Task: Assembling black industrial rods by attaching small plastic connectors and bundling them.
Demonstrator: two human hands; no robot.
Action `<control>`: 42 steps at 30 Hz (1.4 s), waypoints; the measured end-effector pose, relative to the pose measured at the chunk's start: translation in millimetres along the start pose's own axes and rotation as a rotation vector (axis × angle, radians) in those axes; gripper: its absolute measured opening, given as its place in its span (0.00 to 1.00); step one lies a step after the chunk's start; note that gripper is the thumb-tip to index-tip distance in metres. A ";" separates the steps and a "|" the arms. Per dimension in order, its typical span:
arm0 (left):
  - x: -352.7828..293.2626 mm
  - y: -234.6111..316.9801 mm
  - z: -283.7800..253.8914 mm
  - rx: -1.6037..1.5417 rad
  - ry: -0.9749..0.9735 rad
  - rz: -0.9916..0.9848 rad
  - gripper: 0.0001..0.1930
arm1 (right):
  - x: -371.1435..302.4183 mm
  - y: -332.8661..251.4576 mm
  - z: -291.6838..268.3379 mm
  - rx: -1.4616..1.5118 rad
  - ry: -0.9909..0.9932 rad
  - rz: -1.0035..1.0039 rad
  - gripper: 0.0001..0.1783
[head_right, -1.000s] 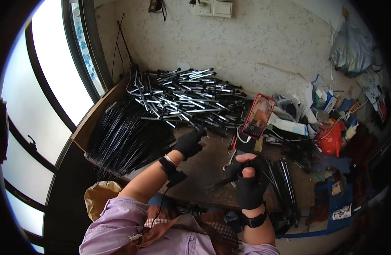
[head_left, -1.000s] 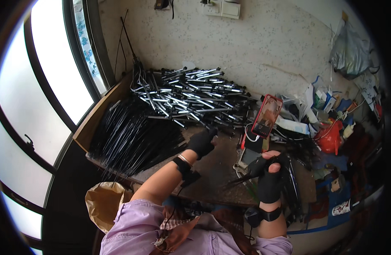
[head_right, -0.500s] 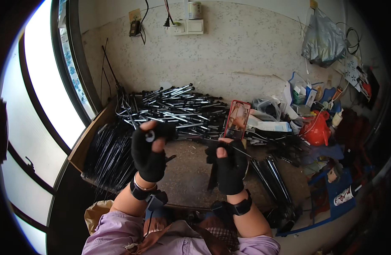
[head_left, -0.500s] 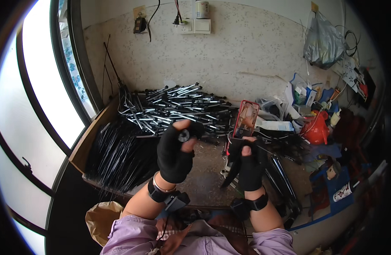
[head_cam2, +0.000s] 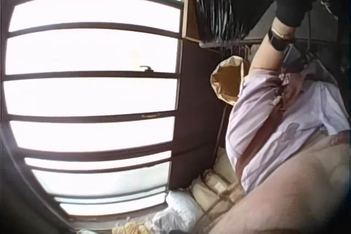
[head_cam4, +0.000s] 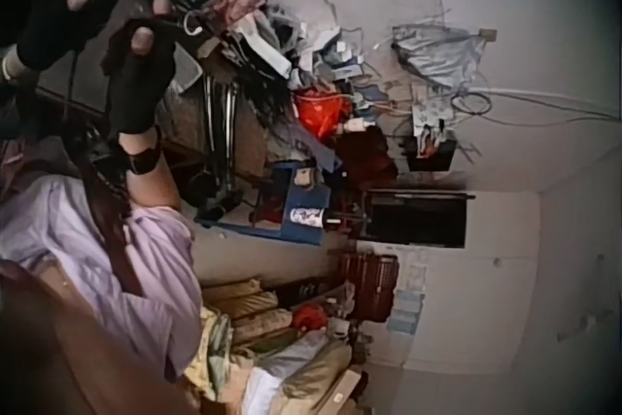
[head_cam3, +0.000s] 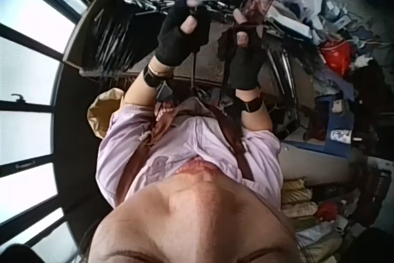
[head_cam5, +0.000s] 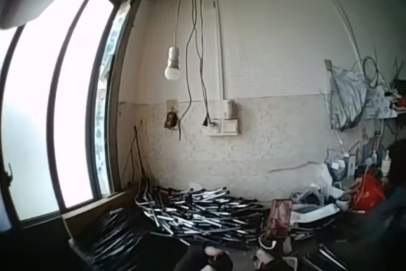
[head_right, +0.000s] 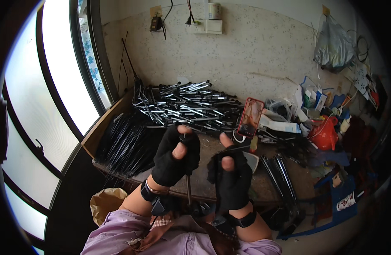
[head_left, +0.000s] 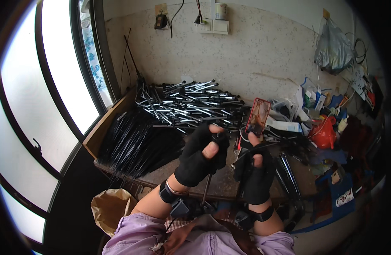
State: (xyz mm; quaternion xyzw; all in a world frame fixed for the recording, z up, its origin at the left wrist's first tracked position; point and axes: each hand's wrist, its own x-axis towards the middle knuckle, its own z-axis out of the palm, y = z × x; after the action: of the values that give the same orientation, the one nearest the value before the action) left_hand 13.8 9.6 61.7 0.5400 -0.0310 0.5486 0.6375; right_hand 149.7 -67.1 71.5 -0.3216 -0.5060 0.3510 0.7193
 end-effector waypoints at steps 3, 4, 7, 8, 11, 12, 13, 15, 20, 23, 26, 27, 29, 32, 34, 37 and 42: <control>-16.8 -8.2 0.9 0.029 0.084 -0.100 0.20 | -4.2 8.4 7.0 -0.181 -0.004 -0.006 0.31; -22.0 -11.3 0.4 0.053 0.119 -0.139 0.20 | -5.5 13.9 6.4 -0.312 -0.006 -0.066 0.32; -31.8 -17.2 -5.4 0.143 0.153 -0.168 0.19 | -8.3 24.0 1.7 -0.436 0.003 -0.073 0.32; -31.4 -17.8 -7.1 0.209 0.136 -0.134 0.19 | -8.3 25.3 -0.2 -0.435 0.011 -0.049 0.32; -36.0 -16.9 -6.3 0.209 0.118 -0.143 0.18 | -13.3 28.2 -2.1 -0.420 0.014 -0.027 0.28; -37.0 -15.6 -4.6 0.144 0.116 -0.176 0.17 | -14.2 28.1 -2.2 -0.409 0.006 -0.038 0.25; -38.8 -14.8 -4.2 0.079 0.116 -0.208 0.17 | -15.3 29.1 -1.9 -0.398 -0.004 -0.049 0.22; -39.5 -16.4 -1.4 0.072 0.119 -0.167 0.17 | -14.4 30.0 -0.1 -0.408 -0.009 -0.086 0.22; -37.8 -25.7 4.6 0.029 0.160 -0.065 0.18 | -10.0 37.6 2.4 -0.410 0.001 -0.217 0.23; -39.7 -28.2 8.8 0.068 0.189 -0.032 0.19 | -8.2 37.6 5.4 -0.396 -0.001 -0.232 0.23; -35.1 -24.3 11.9 0.174 0.210 0.019 0.21 | -3.9 34.0 11.1 -0.389 -0.022 -0.210 0.24; -31.8 -20.7 13.5 0.175 0.211 0.020 0.21 | -2.1 31.6 13.3 -0.378 -0.021 -0.247 0.24; -25.0 -15.6 16.6 0.171 0.212 0.022 0.20 | 1.4 26.0 16.7 -0.359 -0.020 -0.323 0.25; -6.2 -9.9 14.8 0.291 0.109 0.168 0.19 | 6.6 20.5 23.2 -0.345 0.028 -0.419 0.24; -1.1 -10.0 13.8 0.349 0.056 0.237 0.18 | 7.3 22.1 24.3 -0.339 0.057 -0.465 0.24; 0.8 -16.6 10.7 0.660 0.145 0.304 0.19 | 7.7 33.7 20.7 -0.445 0.149 -0.393 0.21; 8.4 -20.3 4.3 0.524 0.030 0.287 0.19 | 16.8 30.5 16.9 -0.433 0.089 -0.320 0.19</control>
State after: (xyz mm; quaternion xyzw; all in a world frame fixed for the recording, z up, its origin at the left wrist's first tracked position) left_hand 34.4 15.8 55.5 0.6682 0.0449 0.6304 0.3926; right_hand 132.2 -34.6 59.7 -0.3989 -0.5816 0.1021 0.7015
